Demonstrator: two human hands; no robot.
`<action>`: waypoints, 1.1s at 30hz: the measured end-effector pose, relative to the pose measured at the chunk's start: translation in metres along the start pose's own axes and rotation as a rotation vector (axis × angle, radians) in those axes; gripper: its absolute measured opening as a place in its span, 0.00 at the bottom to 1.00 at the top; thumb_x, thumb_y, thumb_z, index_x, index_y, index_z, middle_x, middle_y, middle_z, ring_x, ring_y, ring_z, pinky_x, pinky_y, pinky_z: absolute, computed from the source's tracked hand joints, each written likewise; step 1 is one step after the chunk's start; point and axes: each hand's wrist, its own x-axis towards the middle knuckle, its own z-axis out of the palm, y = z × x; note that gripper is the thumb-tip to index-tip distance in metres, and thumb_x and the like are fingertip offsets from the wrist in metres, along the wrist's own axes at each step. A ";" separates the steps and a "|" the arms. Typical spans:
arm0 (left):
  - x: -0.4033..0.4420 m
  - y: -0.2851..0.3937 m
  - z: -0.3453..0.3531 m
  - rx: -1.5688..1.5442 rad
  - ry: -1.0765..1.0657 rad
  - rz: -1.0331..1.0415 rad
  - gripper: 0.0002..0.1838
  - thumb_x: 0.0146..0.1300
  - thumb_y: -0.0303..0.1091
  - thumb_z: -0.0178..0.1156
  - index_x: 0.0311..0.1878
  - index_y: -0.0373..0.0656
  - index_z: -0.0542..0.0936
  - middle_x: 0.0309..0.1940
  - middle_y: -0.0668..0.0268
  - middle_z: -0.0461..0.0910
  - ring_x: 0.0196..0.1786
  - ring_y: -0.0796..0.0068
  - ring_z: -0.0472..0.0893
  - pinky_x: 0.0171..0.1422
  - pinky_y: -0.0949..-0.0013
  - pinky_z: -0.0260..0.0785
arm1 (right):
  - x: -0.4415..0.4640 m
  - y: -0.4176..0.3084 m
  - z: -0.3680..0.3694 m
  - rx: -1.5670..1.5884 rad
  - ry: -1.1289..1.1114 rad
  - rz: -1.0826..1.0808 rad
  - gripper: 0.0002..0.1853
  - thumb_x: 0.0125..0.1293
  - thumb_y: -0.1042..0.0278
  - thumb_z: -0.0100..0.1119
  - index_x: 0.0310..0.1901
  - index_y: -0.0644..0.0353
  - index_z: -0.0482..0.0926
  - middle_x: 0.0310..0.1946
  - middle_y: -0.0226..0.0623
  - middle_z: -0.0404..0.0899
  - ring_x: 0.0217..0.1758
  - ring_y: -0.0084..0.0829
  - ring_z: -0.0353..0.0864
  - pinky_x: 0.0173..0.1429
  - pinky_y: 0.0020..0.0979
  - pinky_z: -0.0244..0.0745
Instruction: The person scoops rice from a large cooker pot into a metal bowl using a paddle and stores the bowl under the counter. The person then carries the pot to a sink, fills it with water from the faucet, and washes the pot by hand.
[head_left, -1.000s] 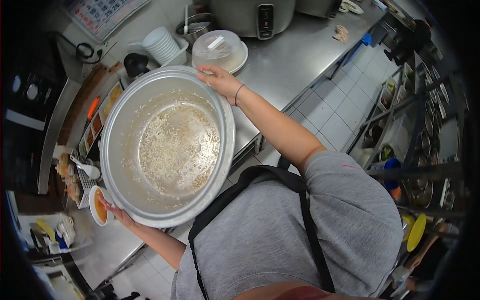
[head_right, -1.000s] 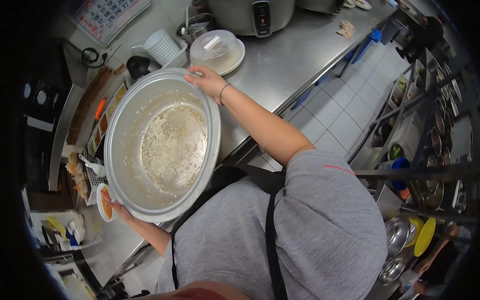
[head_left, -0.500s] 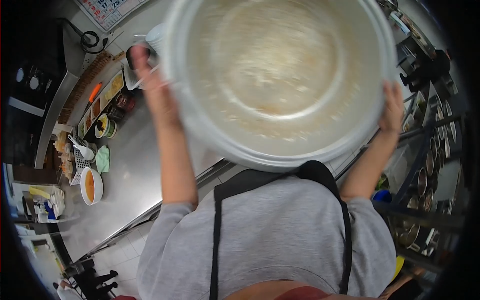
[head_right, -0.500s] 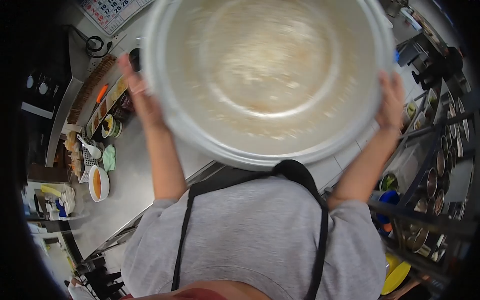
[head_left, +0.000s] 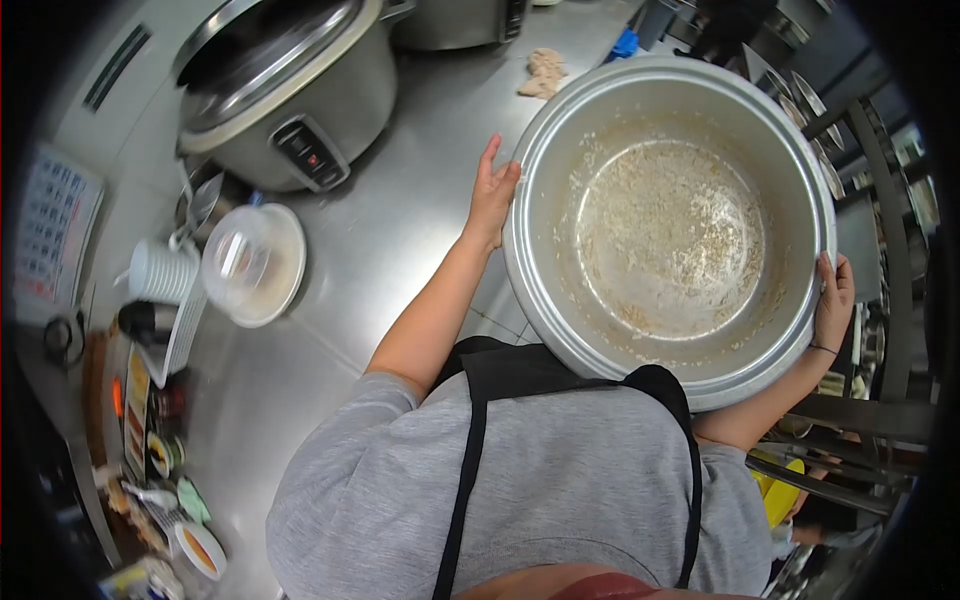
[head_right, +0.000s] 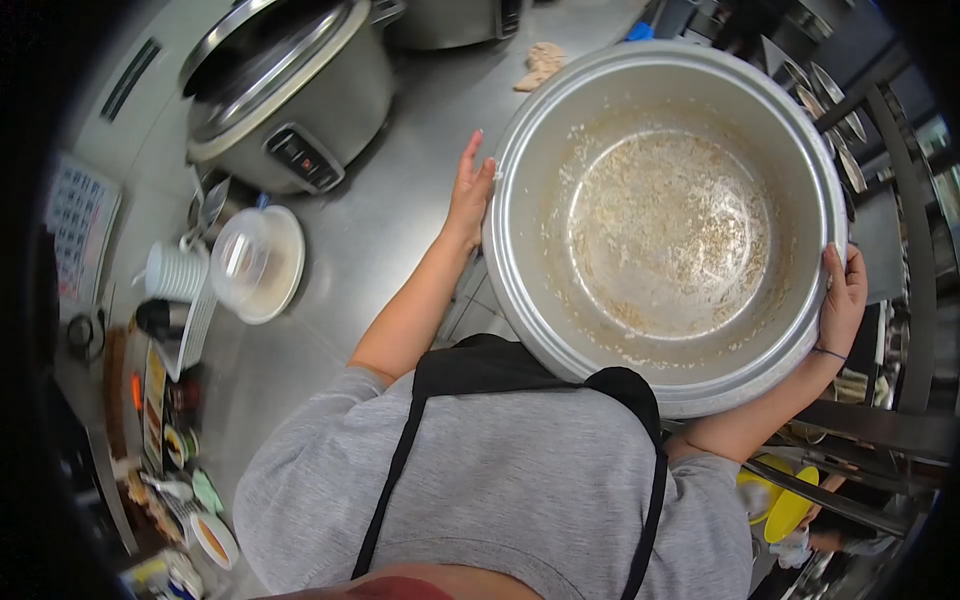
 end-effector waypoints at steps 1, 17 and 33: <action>0.012 -0.005 -0.010 -0.059 0.002 -0.089 0.37 0.58 0.43 0.56 0.65 0.49 0.46 0.51 0.57 0.68 0.50 0.71 0.71 0.53 0.70 0.65 | 0.002 -0.009 0.013 -0.020 0.023 -0.001 0.08 0.60 0.65 0.55 0.33 0.60 0.72 0.26 0.23 0.70 0.30 0.13 0.64 0.37 0.14 0.58; 0.161 -0.046 -0.133 0.845 -0.220 0.095 0.29 0.59 0.51 0.49 0.60 0.46 0.61 0.58 0.53 0.62 0.63 0.58 0.58 0.64 0.61 0.51 | 0.057 -0.032 0.187 -0.285 0.093 0.088 0.07 0.56 0.66 0.58 0.30 0.58 0.72 0.23 0.19 0.67 0.28 0.12 0.62 0.33 0.16 0.56; 0.279 -0.077 -0.182 1.891 -0.186 0.022 0.30 0.62 0.56 0.38 0.64 0.51 0.57 0.63 0.51 0.53 0.67 0.56 0.50 0.67 0.49 0.36 | 0.171 0.183 0.227 -0.347 0.085 0.170 0.09 0.52 0.71 0.59 0.24 0.60 0.67 0.17 0.24 0.66 0.19 0.14 0.60 0.25 0.18 0.57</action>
